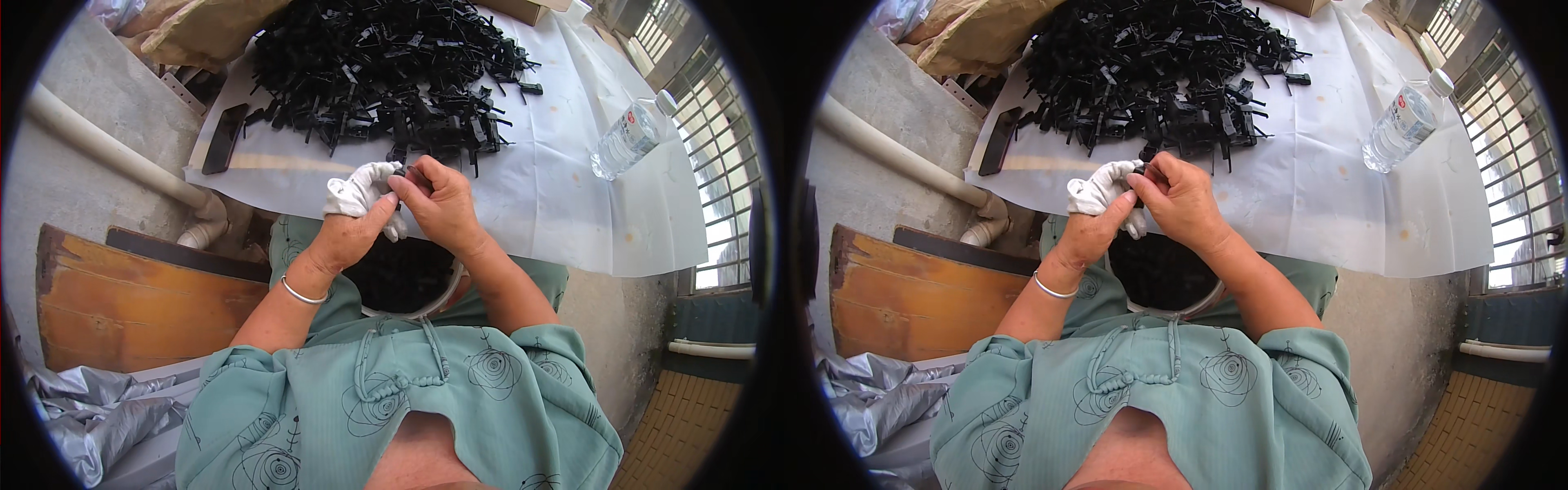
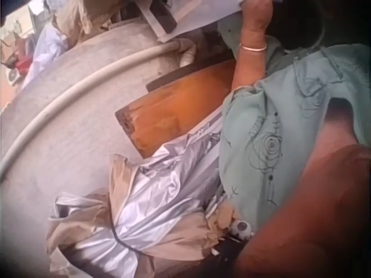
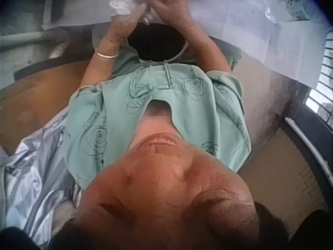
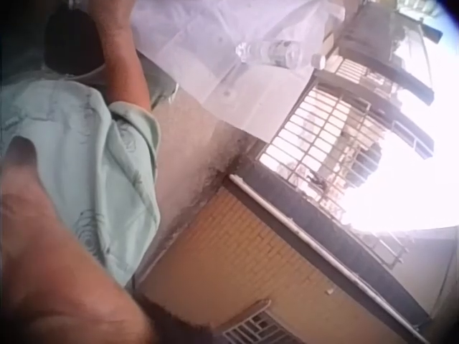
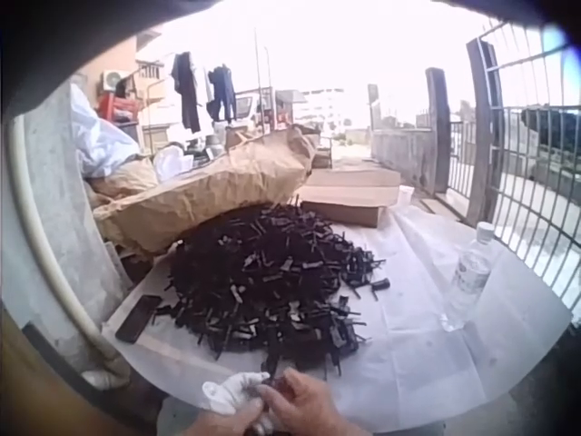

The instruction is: Wiping small black plastic parts with a white cloth.

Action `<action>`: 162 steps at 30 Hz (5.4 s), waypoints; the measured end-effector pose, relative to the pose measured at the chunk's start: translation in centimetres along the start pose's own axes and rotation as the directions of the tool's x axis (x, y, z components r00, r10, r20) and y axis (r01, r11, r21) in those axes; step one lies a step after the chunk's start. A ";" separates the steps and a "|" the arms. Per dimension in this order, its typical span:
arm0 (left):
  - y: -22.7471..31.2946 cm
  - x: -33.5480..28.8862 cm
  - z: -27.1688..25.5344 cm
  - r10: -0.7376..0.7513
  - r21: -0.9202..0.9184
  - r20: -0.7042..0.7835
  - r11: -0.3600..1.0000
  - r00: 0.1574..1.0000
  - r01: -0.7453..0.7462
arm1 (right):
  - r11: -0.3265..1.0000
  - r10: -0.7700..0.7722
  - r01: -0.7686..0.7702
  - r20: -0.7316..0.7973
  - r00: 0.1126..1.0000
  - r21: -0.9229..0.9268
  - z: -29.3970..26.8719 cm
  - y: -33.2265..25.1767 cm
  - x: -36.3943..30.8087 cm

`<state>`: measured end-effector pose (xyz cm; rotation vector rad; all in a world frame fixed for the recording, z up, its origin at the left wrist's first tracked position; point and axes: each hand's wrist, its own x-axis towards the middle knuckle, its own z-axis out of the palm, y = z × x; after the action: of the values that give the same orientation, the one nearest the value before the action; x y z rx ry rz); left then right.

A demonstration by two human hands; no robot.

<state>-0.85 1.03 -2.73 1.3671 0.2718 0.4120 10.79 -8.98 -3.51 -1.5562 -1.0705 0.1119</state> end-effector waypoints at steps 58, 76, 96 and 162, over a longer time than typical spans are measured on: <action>2.3 -1.3 0.4 -0.046 0.155 -0.091 0.986 0.995 0.060 | 0.986 0.017 -0.075 0.362 0.932 0.146 -1.2 -0.9 -0.5; 2.2 -1.3 -0.5 0.007 0.004 -0.058 1.000 0.998 -0.007 | 0.997 0.008 0.027 0.446 0.895 -0.071 -2.0 -0.4 -0.4; 1.3 -2.1 0.8 0.196 0.674 0.095 0.709 0.976 -0.208 | 0.992 -0.030 -0.013 0.336 0.941 0.125 -0.1 -1.1 -1.6; 1.0 -1.1 1.5 0.275 0.618 -0.047 0.764 0.960 -0.188 | 0.939 0.137 -0.237 0.361 0.922 0.249 -0.9 -0.1 -1.2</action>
<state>-1.33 -0.63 -1.55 2.0305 0.3684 0.6651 10.63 -10.44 -3.73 -1.3965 -1.1074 0.6648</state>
